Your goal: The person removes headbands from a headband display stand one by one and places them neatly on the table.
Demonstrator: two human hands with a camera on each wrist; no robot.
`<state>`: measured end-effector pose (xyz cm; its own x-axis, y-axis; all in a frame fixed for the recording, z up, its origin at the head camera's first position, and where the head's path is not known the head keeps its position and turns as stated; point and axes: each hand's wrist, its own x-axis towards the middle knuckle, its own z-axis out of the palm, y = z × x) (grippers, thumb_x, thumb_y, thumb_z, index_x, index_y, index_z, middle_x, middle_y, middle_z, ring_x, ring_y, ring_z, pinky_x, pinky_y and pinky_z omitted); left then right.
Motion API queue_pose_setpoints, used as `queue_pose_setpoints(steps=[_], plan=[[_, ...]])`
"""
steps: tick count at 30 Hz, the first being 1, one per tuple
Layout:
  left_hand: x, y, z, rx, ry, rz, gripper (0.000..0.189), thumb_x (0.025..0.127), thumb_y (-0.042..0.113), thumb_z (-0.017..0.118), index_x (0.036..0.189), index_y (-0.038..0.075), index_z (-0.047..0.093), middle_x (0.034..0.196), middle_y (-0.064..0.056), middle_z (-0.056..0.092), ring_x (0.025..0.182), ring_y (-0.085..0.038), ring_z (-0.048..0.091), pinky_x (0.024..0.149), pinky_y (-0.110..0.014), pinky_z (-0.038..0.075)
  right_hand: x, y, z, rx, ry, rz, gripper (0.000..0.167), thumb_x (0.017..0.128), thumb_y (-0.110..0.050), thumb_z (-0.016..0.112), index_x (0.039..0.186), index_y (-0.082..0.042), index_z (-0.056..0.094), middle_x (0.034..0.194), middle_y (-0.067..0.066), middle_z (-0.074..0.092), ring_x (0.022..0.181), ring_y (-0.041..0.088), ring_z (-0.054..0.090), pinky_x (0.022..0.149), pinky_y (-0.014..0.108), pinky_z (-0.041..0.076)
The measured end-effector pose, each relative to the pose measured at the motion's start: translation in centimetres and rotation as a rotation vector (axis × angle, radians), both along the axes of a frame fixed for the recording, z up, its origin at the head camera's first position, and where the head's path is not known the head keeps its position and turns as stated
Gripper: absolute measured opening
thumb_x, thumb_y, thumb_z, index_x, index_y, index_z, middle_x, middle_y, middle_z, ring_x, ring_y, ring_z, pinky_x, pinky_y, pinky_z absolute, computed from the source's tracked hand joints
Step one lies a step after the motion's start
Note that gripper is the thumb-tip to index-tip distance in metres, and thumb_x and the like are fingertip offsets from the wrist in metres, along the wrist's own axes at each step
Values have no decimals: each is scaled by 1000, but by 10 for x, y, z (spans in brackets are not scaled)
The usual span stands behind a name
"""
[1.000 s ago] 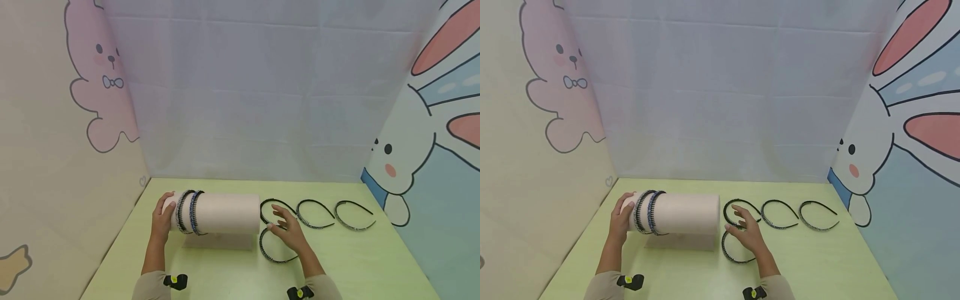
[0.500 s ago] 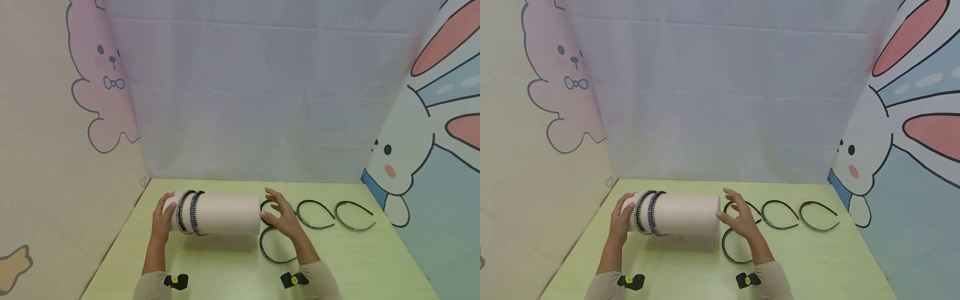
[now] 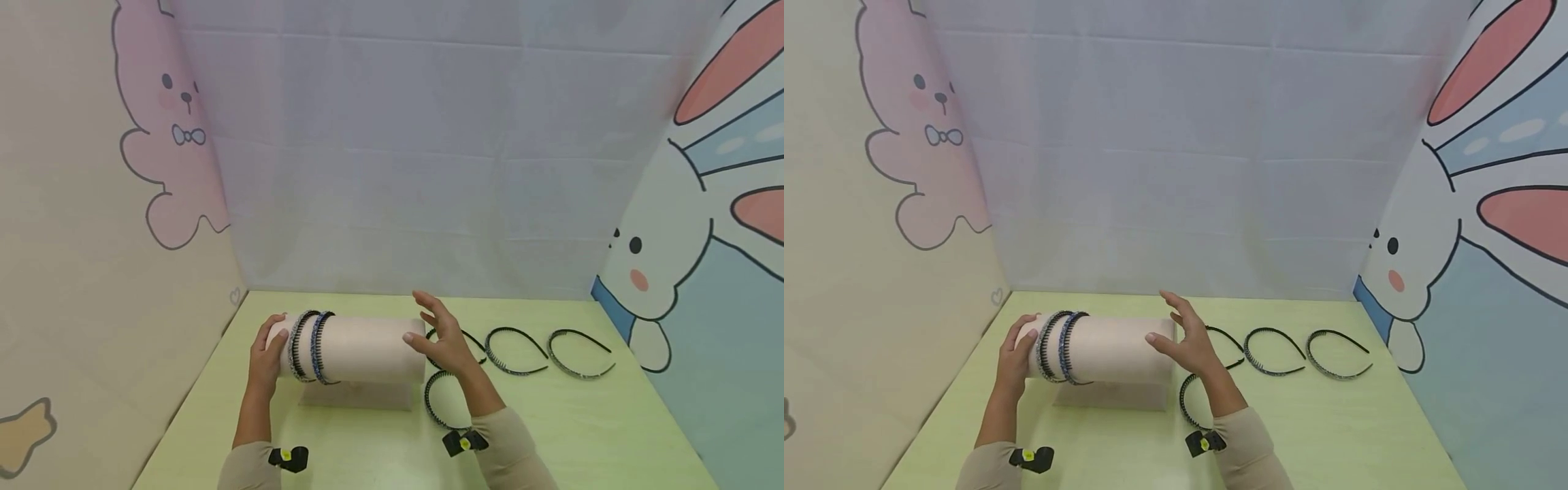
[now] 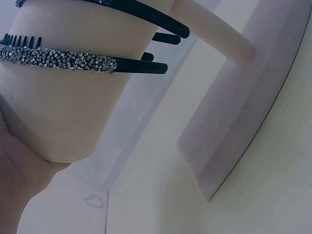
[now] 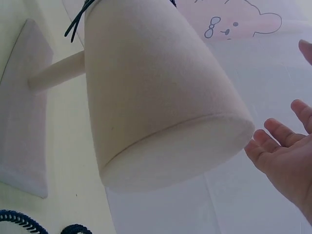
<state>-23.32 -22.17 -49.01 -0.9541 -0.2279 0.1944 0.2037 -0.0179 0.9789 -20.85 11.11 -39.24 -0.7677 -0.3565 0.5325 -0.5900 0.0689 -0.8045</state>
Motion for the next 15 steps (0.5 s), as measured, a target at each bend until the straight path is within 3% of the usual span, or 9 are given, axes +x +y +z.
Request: queue_pose_setpoints(steps=[6,15], plan=[[0,0,-1,2,2,3,28,96,18,51,123,9,49,121,4,50,83,-15,54,63,-27,46,-4,-12,9,-17,0,46,68,80,7,63,137,12,28,140,29,28,128,45,26,99,55,26],[-2,-1,-1,-7,11,1,30,97,18,50,124,8,48,122,3,49,84,-15,54,64,-27,46,-10,-33,21,29,-70,109,72,81,5,63,142,7,24,146,24,23,132,39,23,101,51,25]])
